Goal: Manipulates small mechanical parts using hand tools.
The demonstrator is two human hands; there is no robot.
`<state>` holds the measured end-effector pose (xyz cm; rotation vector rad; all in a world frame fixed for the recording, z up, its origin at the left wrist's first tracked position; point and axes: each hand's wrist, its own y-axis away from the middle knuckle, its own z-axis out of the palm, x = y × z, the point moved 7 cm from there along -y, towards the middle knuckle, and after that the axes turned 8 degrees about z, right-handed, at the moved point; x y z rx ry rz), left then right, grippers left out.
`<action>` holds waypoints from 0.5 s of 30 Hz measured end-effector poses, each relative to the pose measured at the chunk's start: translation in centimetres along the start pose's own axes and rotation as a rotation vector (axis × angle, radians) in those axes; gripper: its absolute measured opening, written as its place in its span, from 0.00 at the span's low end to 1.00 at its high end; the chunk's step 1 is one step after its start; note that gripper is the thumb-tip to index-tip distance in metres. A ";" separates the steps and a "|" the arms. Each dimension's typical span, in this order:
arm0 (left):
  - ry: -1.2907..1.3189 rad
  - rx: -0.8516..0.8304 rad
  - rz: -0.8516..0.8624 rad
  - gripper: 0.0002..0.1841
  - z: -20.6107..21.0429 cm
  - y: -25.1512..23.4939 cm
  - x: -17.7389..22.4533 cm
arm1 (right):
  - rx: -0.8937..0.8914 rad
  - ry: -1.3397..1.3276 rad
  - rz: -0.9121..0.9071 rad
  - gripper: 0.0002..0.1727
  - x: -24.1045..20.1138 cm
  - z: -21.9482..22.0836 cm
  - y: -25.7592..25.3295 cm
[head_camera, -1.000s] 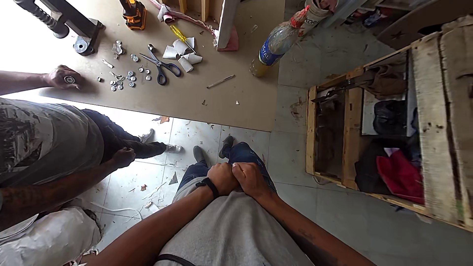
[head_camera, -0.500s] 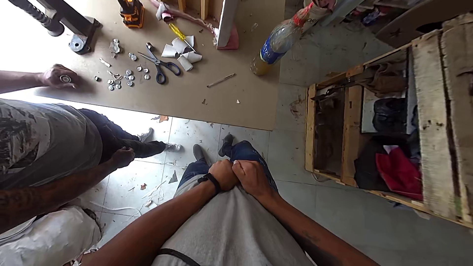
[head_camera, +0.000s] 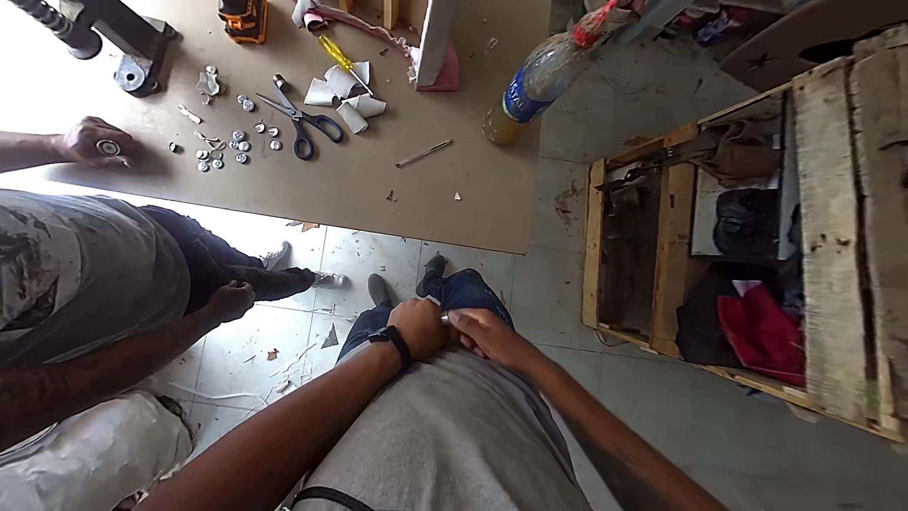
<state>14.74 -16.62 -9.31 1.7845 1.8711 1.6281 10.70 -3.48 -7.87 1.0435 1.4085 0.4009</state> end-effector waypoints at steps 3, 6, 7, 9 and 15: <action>-0.185 -0.019 0.066 0.12 0.3 0.0 0.7 | -0.212 0.279 0.024 0.24 -0.7 0.1 -1.1; -0.288 0.017 0.120 0.10 0.2 -0.3 1.0 | -0.260 0.541 -0.010 0.21 -1.7 0.1 -3.0; -0.299 0.016 0.122 0.10 0.2 -0.4 0.8 | -0.275 0.579 -0.032 0.21 -1.9 0.4 -3.5; -0.311 -0.014 0.118 0.12 0.2 -0.6 0.2 | -0.282 0.607 -0.053 0.22 -1.7 1.0 -4.0; -0.350 -0.030 0.060 0.16 0.3 -0.4 -1.3 | -0.220 0.645 -0.033 0.25 -1.3 2.1 -4.1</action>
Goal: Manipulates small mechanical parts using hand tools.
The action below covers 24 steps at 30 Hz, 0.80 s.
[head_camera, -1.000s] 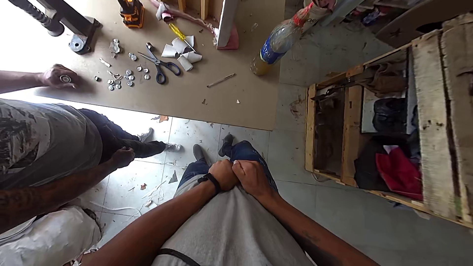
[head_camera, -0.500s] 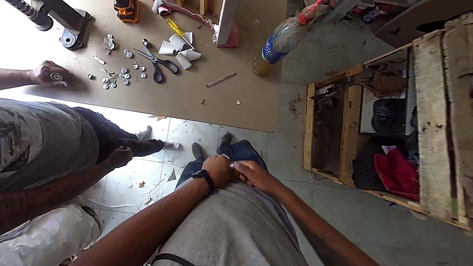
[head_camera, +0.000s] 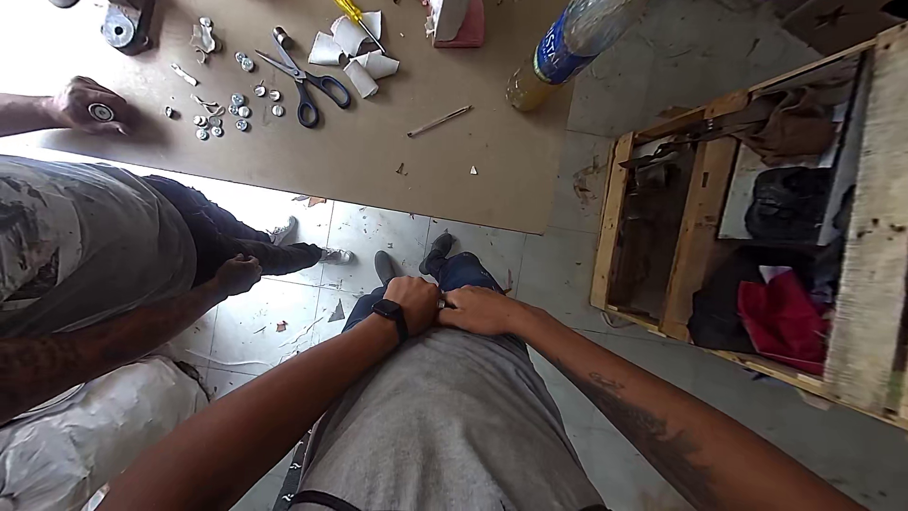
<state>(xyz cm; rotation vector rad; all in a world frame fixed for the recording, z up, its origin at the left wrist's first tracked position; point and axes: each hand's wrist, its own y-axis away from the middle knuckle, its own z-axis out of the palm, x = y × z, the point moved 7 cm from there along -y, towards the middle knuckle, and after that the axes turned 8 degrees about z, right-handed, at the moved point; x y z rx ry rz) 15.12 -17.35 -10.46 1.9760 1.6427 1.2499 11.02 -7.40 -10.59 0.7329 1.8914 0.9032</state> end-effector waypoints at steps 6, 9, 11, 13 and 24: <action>0.051 0.036 -0.034 0.20 1.1 -0.8 -1.3 | 0.185 -0.104 -0.150 0.29 0.8 0.4 0.1; 0.050 0.042 0.002 0.20 1.6 -1.1 -1.4 | 0.181 -0.126 -0.177 0.27 1.1 0.7 -0.5; 0.057 0.054 0.007 0.19 2.2 -1.0 -1.6 | 0.200 -0.104 -0.213 0.26 0.9 1.3 -1.0; 0.094 0.016 -0.047 0.20 3.0 -0.9 -2.0 | 0.259 -0.091 -0.235 0.26 0.5 1.9 -1.3; 0.180 -0.083 -0.023 0.22 4.8 -0.9 -2.4 | 0.280 -0.306 -0.349 0.28 1.3 3.8 -2.2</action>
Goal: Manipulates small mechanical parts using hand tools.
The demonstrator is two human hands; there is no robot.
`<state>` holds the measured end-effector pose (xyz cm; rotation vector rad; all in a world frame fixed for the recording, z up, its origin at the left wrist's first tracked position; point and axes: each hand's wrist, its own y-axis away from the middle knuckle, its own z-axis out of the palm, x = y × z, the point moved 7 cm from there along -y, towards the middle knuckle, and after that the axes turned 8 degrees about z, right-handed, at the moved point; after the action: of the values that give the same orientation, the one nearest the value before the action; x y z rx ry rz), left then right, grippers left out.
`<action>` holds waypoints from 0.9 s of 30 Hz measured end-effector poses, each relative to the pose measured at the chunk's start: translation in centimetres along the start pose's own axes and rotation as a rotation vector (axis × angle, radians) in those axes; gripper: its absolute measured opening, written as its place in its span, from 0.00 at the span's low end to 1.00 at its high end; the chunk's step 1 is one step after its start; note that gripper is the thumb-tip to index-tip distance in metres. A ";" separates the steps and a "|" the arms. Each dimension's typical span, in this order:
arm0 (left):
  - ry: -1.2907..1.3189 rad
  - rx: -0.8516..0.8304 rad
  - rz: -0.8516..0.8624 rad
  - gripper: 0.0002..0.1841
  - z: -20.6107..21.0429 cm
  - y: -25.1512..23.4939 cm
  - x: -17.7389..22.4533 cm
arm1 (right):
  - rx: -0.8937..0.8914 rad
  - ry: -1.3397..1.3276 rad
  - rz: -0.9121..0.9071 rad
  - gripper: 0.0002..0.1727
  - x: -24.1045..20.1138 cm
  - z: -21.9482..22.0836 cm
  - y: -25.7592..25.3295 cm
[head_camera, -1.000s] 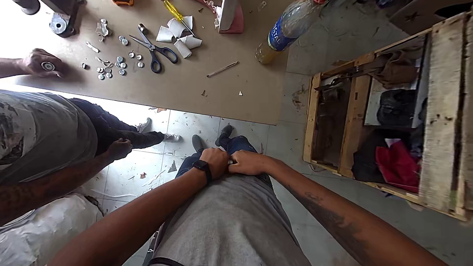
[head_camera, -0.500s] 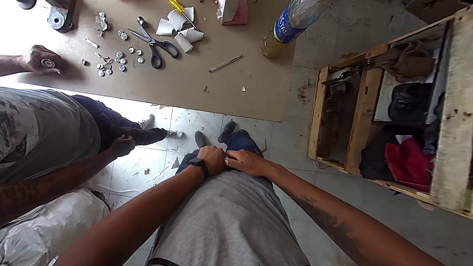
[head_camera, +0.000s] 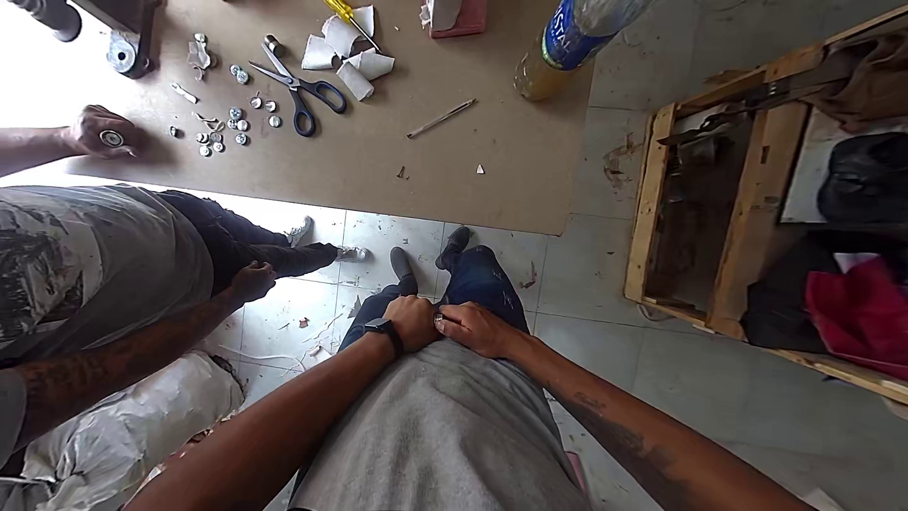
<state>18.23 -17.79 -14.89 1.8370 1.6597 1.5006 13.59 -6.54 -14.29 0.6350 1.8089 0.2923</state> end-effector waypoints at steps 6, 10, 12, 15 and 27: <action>0.045 -0.083 -0.074 0.23 0.8 -0.3 0.2 | 0.030 -0.007 0.029 0.28 0.1 0.3 0.8; 0.121 -0.049 0.142 0.19 -0.4 0.0 2.0 | 0.119 -0.115 -0.023 0.29 2.3 -1.1 1.3; 0.142 -0.042 0.113 0.18 -0.2 0.9 1.6 | 0.101 -0.146 -0.016 0.26 1.7 -0.6 1.3; 0.167 -0.058 0.117 0.21 -1.1 -0.8 1.4 | 0.050 -0.246 0.071 0.29 1.7 -2.0 1.0; 0.649 0.391 0.095 0.23 -5.9 2.9 -2.6 | 0.068 -0.225 0.356 0.24 -0.9 -7.2 1.0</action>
<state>15.75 -23.43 -11.48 1.7183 2.3190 2.0920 7.27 -5.41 -10.69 1.0003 1.4912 0.3816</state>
